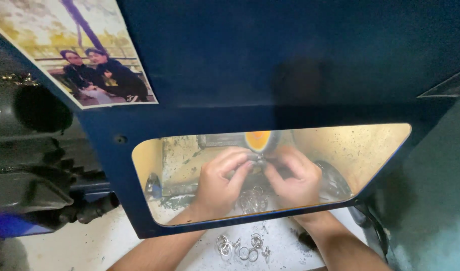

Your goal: Polishing small metal rings using a bench-mounted polishing wheel inside a protective enclosure.

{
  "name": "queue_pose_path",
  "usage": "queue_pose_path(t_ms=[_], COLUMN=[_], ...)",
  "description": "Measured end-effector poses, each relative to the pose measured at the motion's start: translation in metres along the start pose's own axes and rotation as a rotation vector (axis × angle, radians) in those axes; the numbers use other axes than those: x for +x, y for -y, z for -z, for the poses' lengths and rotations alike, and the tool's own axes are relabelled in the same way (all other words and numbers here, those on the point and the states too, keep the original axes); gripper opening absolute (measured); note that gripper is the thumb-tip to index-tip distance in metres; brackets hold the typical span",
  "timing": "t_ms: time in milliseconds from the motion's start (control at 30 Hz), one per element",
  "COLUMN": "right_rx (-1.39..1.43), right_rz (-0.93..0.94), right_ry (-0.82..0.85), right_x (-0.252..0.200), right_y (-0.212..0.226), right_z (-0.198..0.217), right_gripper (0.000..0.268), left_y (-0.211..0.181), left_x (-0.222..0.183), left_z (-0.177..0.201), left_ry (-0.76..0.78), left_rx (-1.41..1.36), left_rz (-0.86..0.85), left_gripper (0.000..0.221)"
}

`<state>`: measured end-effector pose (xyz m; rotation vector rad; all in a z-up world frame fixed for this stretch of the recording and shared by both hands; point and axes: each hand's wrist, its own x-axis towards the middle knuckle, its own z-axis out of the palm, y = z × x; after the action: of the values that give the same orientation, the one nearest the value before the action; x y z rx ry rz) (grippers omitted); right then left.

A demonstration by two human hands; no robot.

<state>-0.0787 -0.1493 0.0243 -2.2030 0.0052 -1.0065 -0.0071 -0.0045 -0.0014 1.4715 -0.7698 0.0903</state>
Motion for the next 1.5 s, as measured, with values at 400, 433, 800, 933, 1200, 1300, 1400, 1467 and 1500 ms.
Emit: queue_pose_path(t_ms=[400,433,800,933,1200,1300,1400,1467,1500], right_rx=[-0.01,-0.01,0.225,0.345,0.528,0.485,0.558,0.551,0.545], right_rz=[0.024,0.026,-0.058,-0.423,-0.776,-0.774,-0.772,-0.76,-0.751], right_ry=[0.102,0.097,0.385,0.386,0.373,0.325,0.263,0.271,0.28], right_x=[-0.002,-0.001,0.003,0.005,-0.013,-0.001,-0.008,-0.007,-0.007], right_y=[-0.025,-0.024,-0.027,-0.014,-0.045,-0.023,-0.025,-0.023,-0.021], right_z=[0.015,0.017,0.035,0.036,0.01,0.002,-0.008,-0.01,-0.011], right_gripper=[0.009,0.009,0.009,0.016,0.023,0.022,0.021,0.021,0.022], left_y=[0.006,0.005,-0.012,-0.002,0.009,0.002,0.007,0.009,0.011], left_x=[0.0,0.003,0.017,0.019,0.008,0.01,0.007,0.007,0.006], left_z=[0.002,0.007,0.006,-0.001,-0.011,-0.008,-0.005,-0.004,-0.003], left_ry=[0.061,0.064,0.332,0.303,0.128,0.085,0.046,0.033,0.021], left_rx=[0.003,0.005,-0.195,-0.16,0.085,0.095,0.121,0.134,0.147], left_rz=[-0.01,-0.015,0.555,0.491,0.121,0.065,0.02,-0.011,-0.039], left_gripper=[0.004,0.004,0.016,0.011,0.006,0.005,0.004,0.004,0.004])
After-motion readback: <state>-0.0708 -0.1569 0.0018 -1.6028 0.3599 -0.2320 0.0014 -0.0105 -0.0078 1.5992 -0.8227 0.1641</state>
